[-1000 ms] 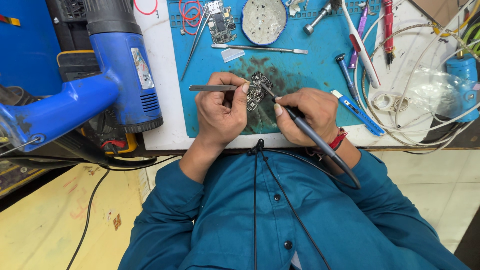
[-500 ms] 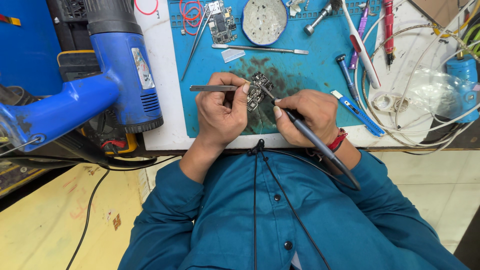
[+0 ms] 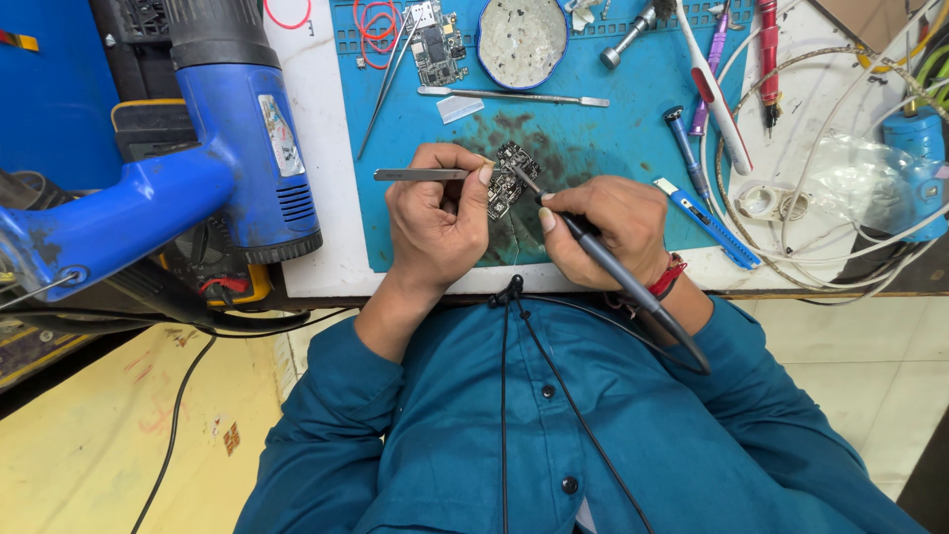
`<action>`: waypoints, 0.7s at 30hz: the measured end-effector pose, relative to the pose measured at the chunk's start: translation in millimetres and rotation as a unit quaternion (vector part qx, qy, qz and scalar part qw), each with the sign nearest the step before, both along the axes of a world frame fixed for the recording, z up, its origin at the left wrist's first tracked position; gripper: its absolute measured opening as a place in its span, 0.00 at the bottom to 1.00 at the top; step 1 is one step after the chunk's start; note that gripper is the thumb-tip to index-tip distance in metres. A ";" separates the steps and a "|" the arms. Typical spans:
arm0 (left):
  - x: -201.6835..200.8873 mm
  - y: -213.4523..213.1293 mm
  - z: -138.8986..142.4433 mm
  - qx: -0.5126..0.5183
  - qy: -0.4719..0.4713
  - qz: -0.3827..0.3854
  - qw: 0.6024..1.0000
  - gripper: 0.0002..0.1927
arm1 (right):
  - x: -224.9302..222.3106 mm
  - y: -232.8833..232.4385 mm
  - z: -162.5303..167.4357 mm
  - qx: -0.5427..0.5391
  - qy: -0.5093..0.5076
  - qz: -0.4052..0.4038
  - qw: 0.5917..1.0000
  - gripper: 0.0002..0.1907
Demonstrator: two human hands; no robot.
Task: The person solders components on a small circuit board at a repair workbench, holding the board steady with a steel tool in one hand while applying a soldering iron to the board with the other. They reposition the board and continue soldering different points throughout the clip.
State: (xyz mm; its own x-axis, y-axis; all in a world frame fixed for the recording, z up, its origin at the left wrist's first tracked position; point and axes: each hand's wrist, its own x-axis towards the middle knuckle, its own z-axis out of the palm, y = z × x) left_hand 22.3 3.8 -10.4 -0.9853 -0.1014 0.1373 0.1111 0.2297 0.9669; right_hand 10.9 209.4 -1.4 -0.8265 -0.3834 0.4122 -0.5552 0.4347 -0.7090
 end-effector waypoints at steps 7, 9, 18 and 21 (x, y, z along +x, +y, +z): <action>-0.5 -0.3 -0.1 0.001 -0.001 -0.004 1.000 0.04 | 0.3 -0.2 0.8 -0.001 -0.001 0.000 1.000 0.07; -0.3 -0.2 0.2 -0.003 0.001 -0.004 1.000 0.04 | 0.2 0.2 1.0 0.000 -0.002 0.000 1.000 0.07; 0.0 -0.3 0.5 -0.003 -0.001 -0.003 1.000 0.04 | 0.0 0.4 -0.1 0.002 0.002 0.004 1.000 0.07; 0.1 -0.4 0.0 -0.005 -0.002 -0.002 1.000 0.04 | 0.9 0.3 0.0 0.003 -0.005 -0.005 1.000 0.07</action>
State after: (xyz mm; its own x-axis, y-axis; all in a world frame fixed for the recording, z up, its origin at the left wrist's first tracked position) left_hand 22.4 3.5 -10.3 -0.9863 -0.0960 0.1345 0.1083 0.2393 0.9649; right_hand 11.8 209.7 -1.4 -0.8343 -0.3776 0.4017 -0.5439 0.4451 -0.7114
